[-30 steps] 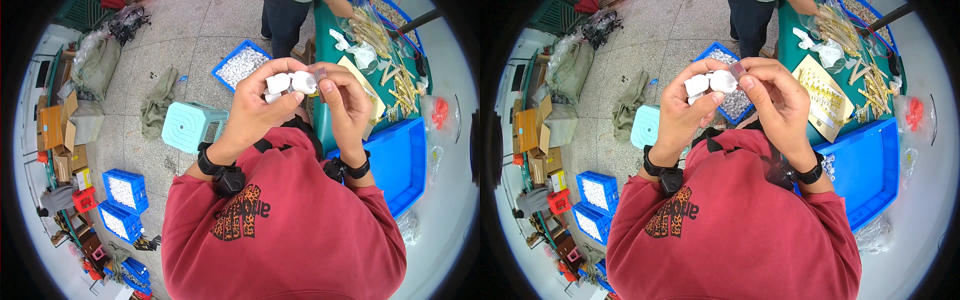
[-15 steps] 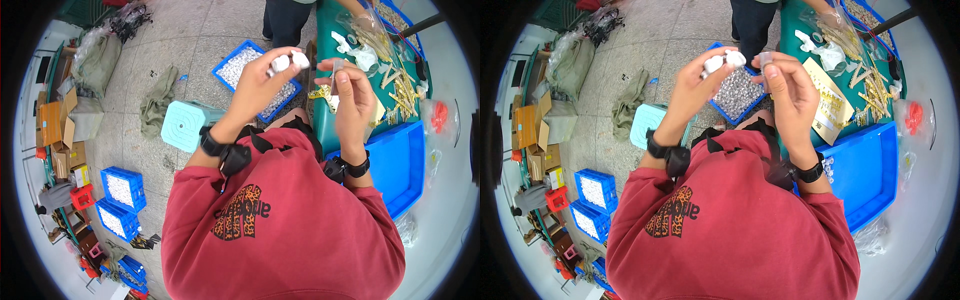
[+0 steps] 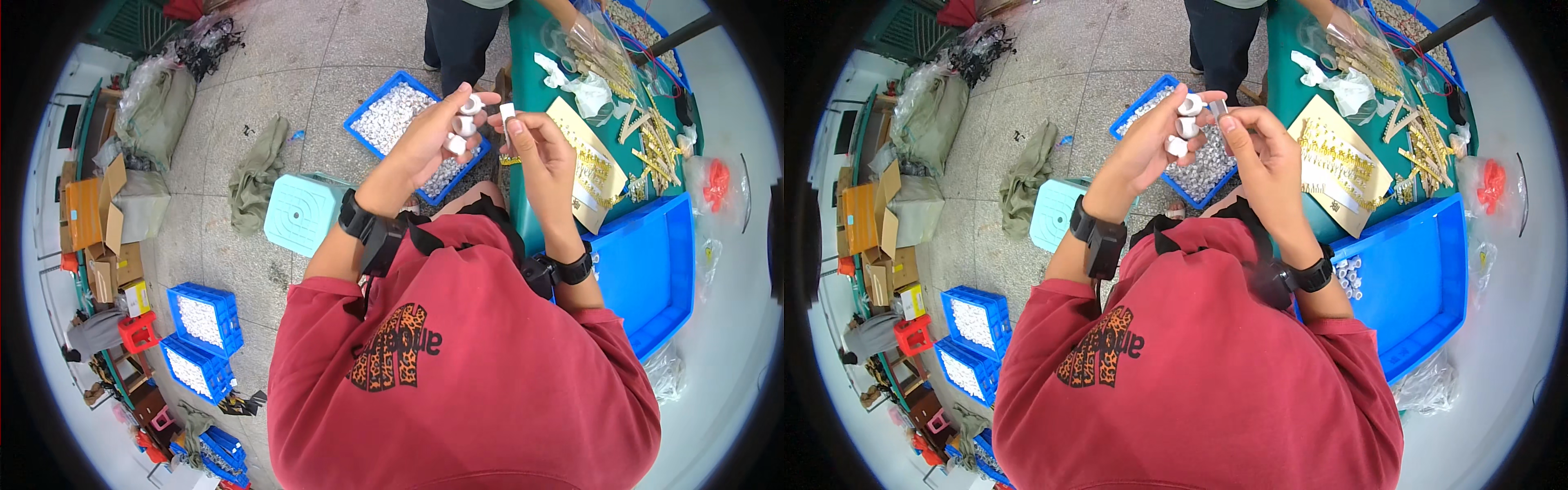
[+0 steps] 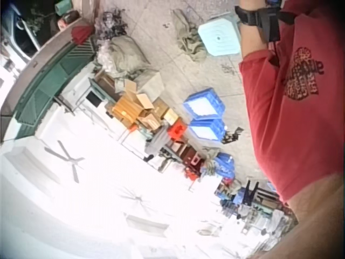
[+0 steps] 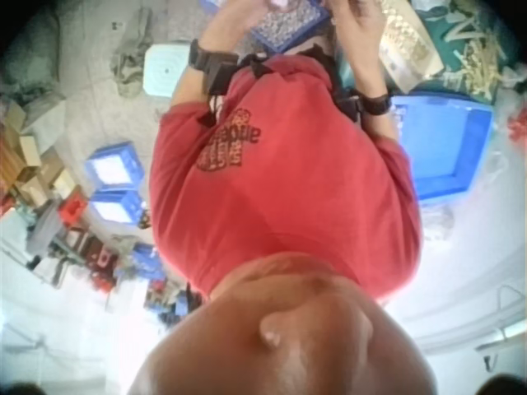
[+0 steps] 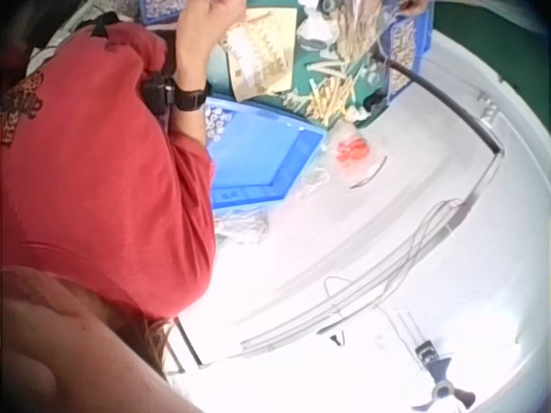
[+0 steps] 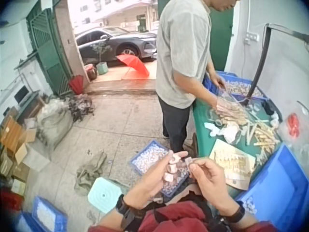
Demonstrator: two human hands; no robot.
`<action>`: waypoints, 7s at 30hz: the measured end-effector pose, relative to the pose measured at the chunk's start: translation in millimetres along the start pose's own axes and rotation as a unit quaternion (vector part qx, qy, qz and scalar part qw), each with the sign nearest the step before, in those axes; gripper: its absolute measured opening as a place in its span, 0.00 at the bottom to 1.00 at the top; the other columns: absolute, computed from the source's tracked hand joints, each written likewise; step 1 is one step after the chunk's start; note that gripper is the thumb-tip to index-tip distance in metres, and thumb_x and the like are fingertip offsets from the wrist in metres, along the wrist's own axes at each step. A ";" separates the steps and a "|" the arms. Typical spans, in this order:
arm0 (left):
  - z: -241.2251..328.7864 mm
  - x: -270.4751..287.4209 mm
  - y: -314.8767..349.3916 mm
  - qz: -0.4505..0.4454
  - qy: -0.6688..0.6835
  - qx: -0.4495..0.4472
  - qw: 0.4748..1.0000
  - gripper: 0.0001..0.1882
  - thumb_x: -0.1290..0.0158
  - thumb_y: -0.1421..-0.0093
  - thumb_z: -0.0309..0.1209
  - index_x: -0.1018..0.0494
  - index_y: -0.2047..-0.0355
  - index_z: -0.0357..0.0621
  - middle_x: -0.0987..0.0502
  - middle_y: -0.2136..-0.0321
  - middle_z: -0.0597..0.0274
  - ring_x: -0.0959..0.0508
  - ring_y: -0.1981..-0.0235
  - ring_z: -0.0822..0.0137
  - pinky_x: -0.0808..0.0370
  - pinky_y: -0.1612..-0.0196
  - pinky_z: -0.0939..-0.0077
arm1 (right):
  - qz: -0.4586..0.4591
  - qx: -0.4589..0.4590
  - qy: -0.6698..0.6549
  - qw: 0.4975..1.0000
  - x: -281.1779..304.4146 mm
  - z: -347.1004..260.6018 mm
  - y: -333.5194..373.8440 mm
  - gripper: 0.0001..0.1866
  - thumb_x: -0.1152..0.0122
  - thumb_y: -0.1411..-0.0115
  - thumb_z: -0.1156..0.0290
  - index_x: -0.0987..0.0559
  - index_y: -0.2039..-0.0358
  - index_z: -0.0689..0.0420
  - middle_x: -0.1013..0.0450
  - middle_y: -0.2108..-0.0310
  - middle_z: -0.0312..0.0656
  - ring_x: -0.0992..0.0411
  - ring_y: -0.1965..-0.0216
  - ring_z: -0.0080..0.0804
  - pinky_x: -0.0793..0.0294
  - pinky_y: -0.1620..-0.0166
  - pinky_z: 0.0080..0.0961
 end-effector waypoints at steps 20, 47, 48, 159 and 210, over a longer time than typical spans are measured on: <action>33.4 -25.6 42.2 0.011 -0.040 -0.077 0.996 0.20 0.47 0.46 0.28 0.32 0.53 0.38 0.27 0.70 0.67 0.38 0.84 0.85 0.43 0.85 0.92 | -0.048 0.128 -0.062 0.989 -3.3 -57.8 6.7 0.06 0.49 0.41 0.75 0.28 0.66 0.65 0.30 0.62 0.44 0.31 0.65 0.23 0.31 0.63 0.19; 61.6 -35.7 68.2 0.045 -0.124 -0.204 0.970 0.18 0.41 0.53 0.21 0.28 0.60 0.40 0.26 0.73 0.67 0.37 0.83 0.87 0.45 0.85 0.94 | -0.100 0.121 -0.054 0.986 -17.6 -69.2 13.7 0.07 0.52 0.40 0.75 0.28 0.66 0.66 0.30 0.58 0.51 0.31 0.62 0.25 0.30 0.59 0.22; 61.7 -35.7 68.3 0.045 -0.126 -0.204 0.970 0.18 0.41 0.53 0.21 0.28 0.60 0.40 0.26 0.73 0.67 0.37 0.83 0.87 0.45 0.85 0.94 | -0.098 0.123 -0.047 0.986 -17.3 -69.7 13.9 0.07 0.52 0.40 0.75 0.28 0.66 0.66 0.30 0.59 0.51 0.31 0.63 0.24 0.30 0.59 0.22; 51.6 -40.9 66.8 0.013 -0.051 -0.155 0.986 0.17 0.41 0.51 0.23 0.31 0.60 0.38 0.23 0.71 0.59 0.25 0.70 0.78 0.30 0.72 0.90 | -0.065 0.139 -0.038 0.987 -16.9 -63.6 16.8 0.03 0.48 0.42 0.78 0.28 0.68 0.64 0.33 0.64 0.40 0.35 0.67 0.20 0.34 0.65 0.15; 39.6 -34.0 64.2 0.029 -0.010 -0.101 0.994 0.16 0.45 0.48 0.26 0.31 0.57 0.39 0.26 0.72 0.65 0.33 0.81 0.85 0.40 0.83 0.92 | -0.017 0.156 -0.036 0.987 0.1 -68.2 20.6 0.04 0.51 0.41 0.77 0.29 0.68 0.64 0.31 0.60 0.47 0.32 0.66 0.24 0.30 0.65 0.20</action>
Point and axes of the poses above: each hand's wrist, its own y-axis away from the middle knuckle, its own x-axis out of the back of the hand, z = x × y, the point moved 10 cm from there along -y, towards the middle knuckle
